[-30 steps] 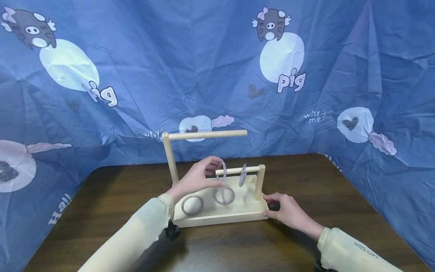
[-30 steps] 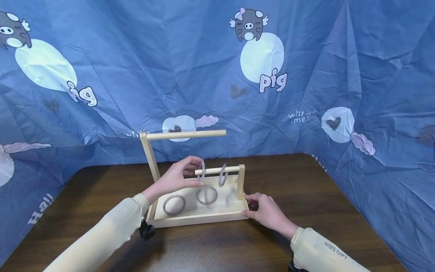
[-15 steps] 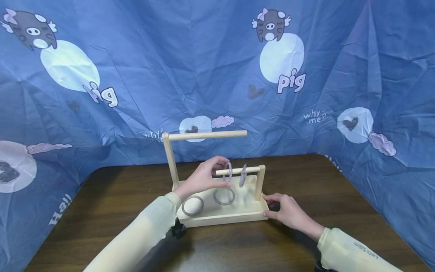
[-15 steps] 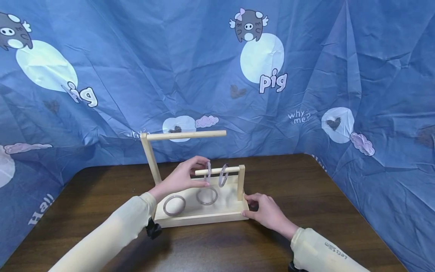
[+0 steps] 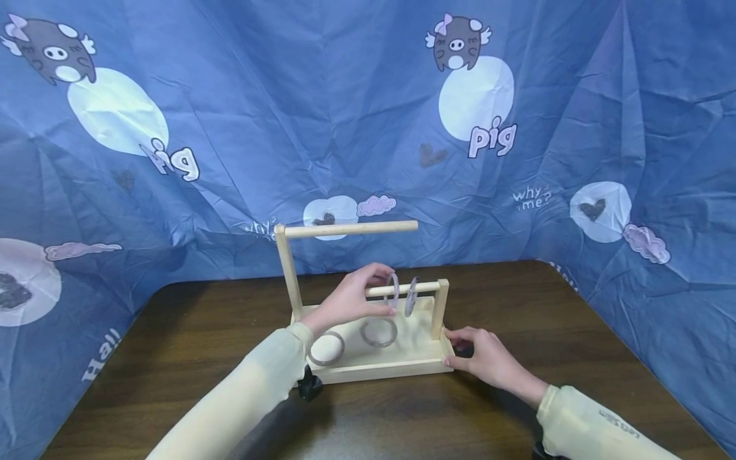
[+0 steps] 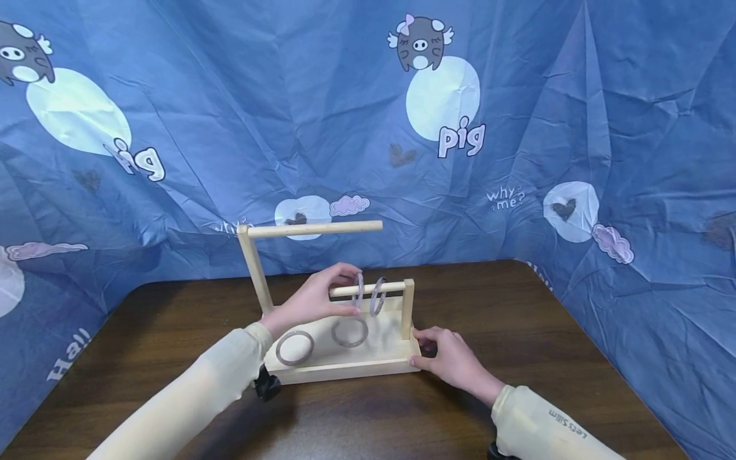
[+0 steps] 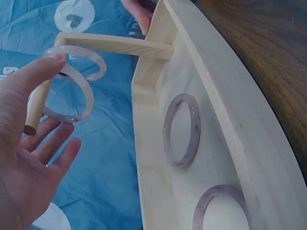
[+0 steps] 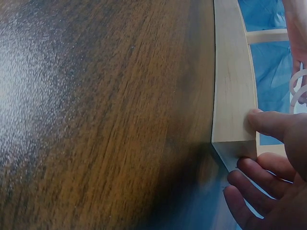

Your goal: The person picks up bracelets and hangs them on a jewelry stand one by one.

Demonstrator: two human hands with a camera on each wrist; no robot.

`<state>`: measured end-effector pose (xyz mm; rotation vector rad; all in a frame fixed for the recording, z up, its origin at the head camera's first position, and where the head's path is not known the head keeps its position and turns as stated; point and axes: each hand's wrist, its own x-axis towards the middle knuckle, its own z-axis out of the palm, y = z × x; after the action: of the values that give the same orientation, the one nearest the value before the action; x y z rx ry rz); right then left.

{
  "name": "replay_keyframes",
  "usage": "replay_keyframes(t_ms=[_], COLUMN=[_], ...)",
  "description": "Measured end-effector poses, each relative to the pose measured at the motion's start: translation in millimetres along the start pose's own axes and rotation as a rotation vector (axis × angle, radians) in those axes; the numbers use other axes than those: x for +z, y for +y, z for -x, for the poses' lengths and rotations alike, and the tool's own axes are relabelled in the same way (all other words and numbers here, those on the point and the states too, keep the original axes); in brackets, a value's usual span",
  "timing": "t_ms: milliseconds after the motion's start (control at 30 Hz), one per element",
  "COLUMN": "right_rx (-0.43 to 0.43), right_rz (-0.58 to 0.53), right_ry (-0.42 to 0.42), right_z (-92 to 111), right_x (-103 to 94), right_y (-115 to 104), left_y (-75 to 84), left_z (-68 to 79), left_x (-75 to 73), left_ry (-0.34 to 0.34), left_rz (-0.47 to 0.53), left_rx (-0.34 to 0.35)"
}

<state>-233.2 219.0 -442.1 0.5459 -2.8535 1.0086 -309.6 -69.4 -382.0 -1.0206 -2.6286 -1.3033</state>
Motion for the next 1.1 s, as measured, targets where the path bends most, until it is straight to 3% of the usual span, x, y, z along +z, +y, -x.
replay_keyframes(t_ms=[1100], right_rx=[0.027], right_rz=[0.009], right_ry=[0.006], right_z=[0.5], right_x=[2.6], right_y=[1.4], left_y=[0.8], left_z=[1.4], left_x=[5.9], left_ry=[-0.017], left_rz=[-0.118], left_rx=[-0.013])
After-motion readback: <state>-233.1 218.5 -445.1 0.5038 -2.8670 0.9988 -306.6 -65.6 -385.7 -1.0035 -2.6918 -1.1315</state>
